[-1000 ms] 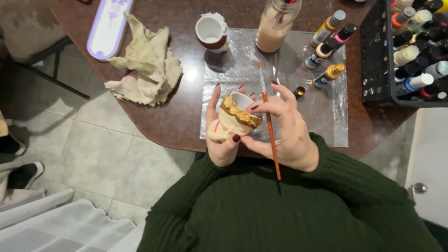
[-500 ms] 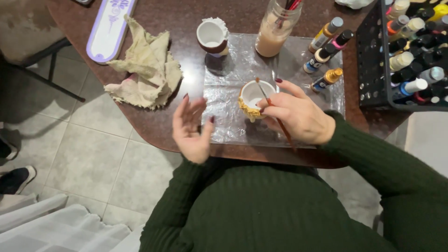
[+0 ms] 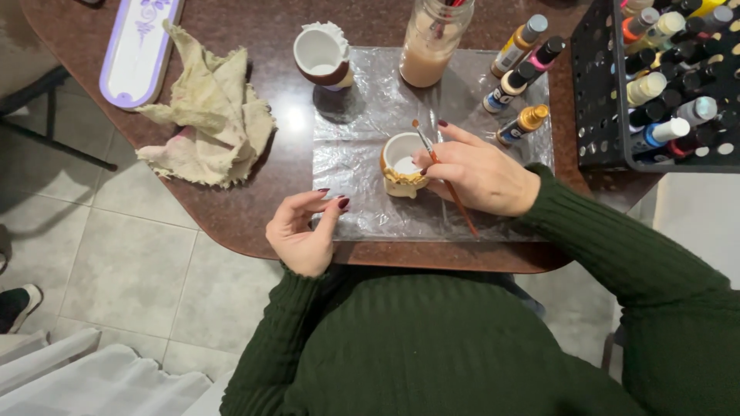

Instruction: Painting gold details onto small white and clay-colored figurines using a fine-tipped brush.

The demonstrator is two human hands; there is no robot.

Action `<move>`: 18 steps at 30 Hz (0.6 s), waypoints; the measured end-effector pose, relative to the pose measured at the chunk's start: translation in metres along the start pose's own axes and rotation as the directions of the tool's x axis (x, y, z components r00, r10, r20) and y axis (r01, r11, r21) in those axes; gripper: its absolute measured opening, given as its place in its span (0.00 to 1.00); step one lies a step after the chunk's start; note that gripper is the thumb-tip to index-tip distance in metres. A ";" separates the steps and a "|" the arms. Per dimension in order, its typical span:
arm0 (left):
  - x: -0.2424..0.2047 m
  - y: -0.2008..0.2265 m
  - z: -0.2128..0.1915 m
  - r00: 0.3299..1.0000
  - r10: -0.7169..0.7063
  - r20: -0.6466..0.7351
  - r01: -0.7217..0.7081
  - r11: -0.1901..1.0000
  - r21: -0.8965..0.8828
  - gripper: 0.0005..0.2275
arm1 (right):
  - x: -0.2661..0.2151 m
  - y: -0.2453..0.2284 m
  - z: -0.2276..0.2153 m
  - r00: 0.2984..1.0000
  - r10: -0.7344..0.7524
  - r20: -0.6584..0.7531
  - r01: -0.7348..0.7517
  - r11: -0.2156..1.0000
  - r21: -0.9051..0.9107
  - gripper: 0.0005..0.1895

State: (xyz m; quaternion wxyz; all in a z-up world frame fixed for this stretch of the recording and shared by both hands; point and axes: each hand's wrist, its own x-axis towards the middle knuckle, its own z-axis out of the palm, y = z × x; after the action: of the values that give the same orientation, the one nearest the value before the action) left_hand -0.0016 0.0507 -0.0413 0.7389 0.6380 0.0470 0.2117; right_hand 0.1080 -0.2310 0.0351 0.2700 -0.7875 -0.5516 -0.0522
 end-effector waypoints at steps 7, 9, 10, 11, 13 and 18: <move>0.001 -0.005 -0.004 0.999 -0.048 -0.014 0.048 0.999 -0.012 0.08 | -0.064 -0.047 -0.073 0.986 0.142 -0.091 -0.121 0.971 0.206 0.28; 0.001 -0.002 -0.002 0.996 -0.062 -0.062 0.063 0.998 0.010 0.09 | -0.100 -0.059 -0.076 0.877 0.469 -0.103 -0.419 0.852 0.314 0.27; 0.001 -0.001 0.000 0.996 -0.076 -0.051 0.077 0.997 0.008 0.09 | -0.104 -0.061 -0.071 0.869 0.485 -0.100 -0.435 0.844 0.315 0.27; 0.002 0.001 0.001 0.998 -0.047 -0.047 0.048 0.999 0.020 0.08 | -0.105 -0.061 -0.067 0.856 0.503 -0.121 -0.469 0.853 0.227 0.21; 0.002 0.004 0.002 0.999 -0.023 -0.041 0.025 0.999 0.031 0.08 | -0.108 -0.057 -0.054 0.841 0.523 -0.141 -0.506 0.851 0.139 0.16; 0.001 0.008 0.002 1.000 -0.013 -0.022 0.015 0.995 0.097 0.04 | -0.125 -0.027 -0.005 0.811 0.513 -0.281 -0.538 0.843 -0.013 0.12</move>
State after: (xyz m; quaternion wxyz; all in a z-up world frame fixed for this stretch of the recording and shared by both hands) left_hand -0.0021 0.0503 -0.0335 0.7079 0.6706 0.0695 0.2107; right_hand 0.0369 -0.3317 0.0014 0.3092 -0.9063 -0.2678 -0.1063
